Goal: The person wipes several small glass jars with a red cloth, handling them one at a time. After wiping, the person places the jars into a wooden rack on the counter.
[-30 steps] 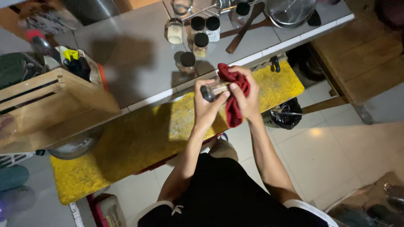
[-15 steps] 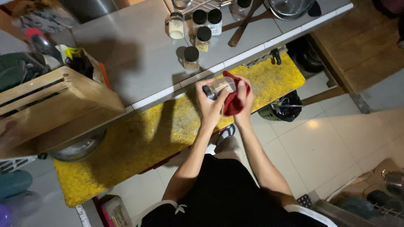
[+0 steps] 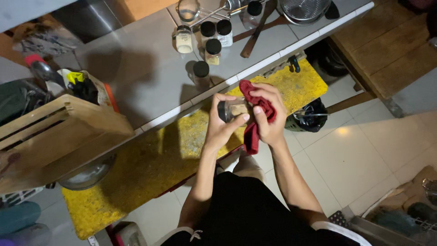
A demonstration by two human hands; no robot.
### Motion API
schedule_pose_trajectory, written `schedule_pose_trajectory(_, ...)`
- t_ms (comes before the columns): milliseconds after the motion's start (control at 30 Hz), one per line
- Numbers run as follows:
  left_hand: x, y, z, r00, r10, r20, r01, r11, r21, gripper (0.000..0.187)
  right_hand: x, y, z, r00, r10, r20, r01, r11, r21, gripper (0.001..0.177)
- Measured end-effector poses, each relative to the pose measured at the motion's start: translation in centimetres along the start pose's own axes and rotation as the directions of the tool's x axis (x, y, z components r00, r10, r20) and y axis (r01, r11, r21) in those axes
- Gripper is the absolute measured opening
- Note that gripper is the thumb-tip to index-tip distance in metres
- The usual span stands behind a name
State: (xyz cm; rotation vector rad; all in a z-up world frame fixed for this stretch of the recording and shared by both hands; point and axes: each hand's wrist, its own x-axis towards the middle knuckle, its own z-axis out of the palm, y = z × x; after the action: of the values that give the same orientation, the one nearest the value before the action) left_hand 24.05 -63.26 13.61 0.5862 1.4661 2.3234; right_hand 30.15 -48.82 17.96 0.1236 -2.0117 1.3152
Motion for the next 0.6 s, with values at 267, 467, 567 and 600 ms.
schedule_pose_trajectory(267, 0.1, 2.5, 1.7, 0.987, 0.161, 0.019, -0.161, 0.975, 0.156, 0.055, 2.3, 4.6, 0.5, 0.889, 0.443, 0.114, -0.404, 0.641, 0.653, 0.037)
schedule_pose_trajectory(467, 1.9, 2.3, 3.5, 0.980, 0.142, -0.139, -0.130, 0.987, 0.090, 0.055, 2.5, 6.0, 2.5, 0.818, 0.573, 0.047, -0.427, 0.550, 0.718, 0.047)
schedule_pose_trajectory(567, 3.4, 1.0, 3.3, 0.963, 0.143, -0.226, -0.132, 0.989, 0.066, 0.053, 2.2, 5.8, 3.4, 0.869, 0.470, -0.153, -0.288, 0.733, 0.616, 0.044)
schedule_pose_trajectory(600, 3.8, 0.5, 3.3, 0.957, 0.151, -0.249, -0.136, 0.988, 0.077, 0.052, 2.1, 5.7, 3.7, 0.881, 0.421, -0.215, -0.240, 0.789, 0.565, 0.042)
